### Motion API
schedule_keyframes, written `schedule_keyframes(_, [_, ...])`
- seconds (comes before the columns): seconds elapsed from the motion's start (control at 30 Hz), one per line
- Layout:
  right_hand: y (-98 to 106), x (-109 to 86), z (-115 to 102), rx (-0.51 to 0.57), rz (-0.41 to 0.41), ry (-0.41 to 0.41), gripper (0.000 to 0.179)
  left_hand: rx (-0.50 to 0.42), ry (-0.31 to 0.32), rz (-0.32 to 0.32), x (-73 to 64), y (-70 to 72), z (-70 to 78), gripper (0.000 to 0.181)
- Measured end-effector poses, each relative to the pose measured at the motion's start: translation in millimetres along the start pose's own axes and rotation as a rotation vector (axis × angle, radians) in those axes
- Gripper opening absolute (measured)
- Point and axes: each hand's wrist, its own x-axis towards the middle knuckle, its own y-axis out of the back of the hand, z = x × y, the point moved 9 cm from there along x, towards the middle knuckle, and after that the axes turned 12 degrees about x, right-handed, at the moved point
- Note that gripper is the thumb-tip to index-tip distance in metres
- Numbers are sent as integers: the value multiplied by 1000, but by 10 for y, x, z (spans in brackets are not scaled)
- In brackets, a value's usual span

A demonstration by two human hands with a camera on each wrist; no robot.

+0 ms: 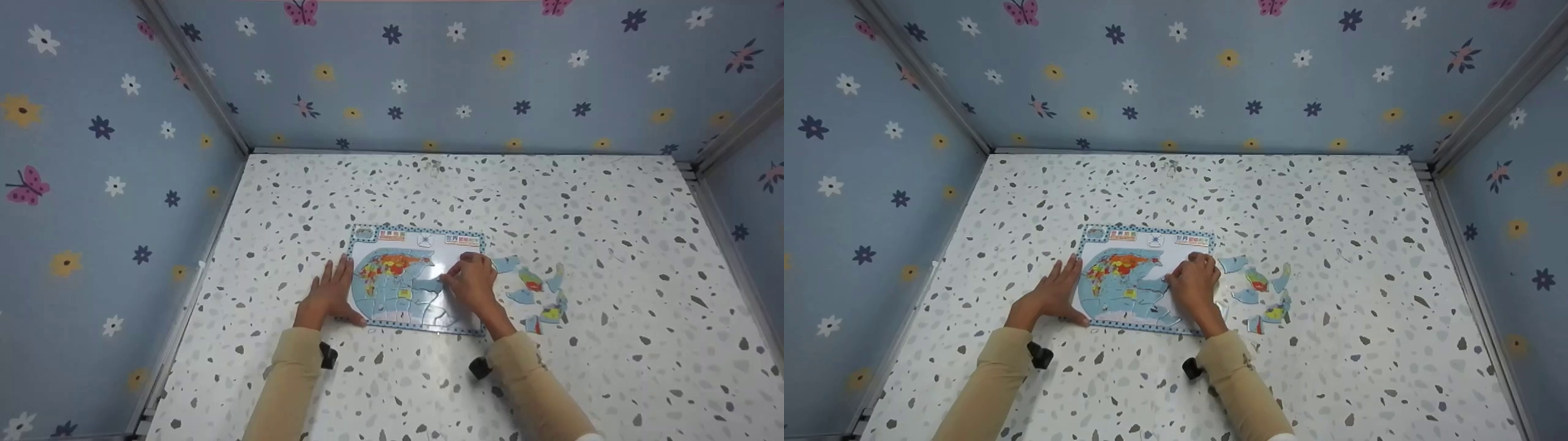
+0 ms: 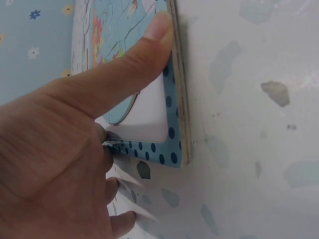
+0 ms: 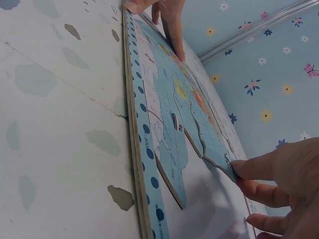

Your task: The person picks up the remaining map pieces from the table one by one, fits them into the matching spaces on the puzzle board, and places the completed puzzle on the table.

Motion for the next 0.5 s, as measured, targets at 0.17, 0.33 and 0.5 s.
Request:
schedule_keyframes(0.17, [-16,-4,1,-25,1,12,22,-6,1,2,-10,3,-1,135])
schedule_keyframes(0.33, [-32,-20,-16,-52,13,49,22,-18,2,-9,-18,6,7,135])
schedule_keyframes(0.5, [-59,-29,1,-55,17,59,21,-2,-6,-11,-12,8,5,134])
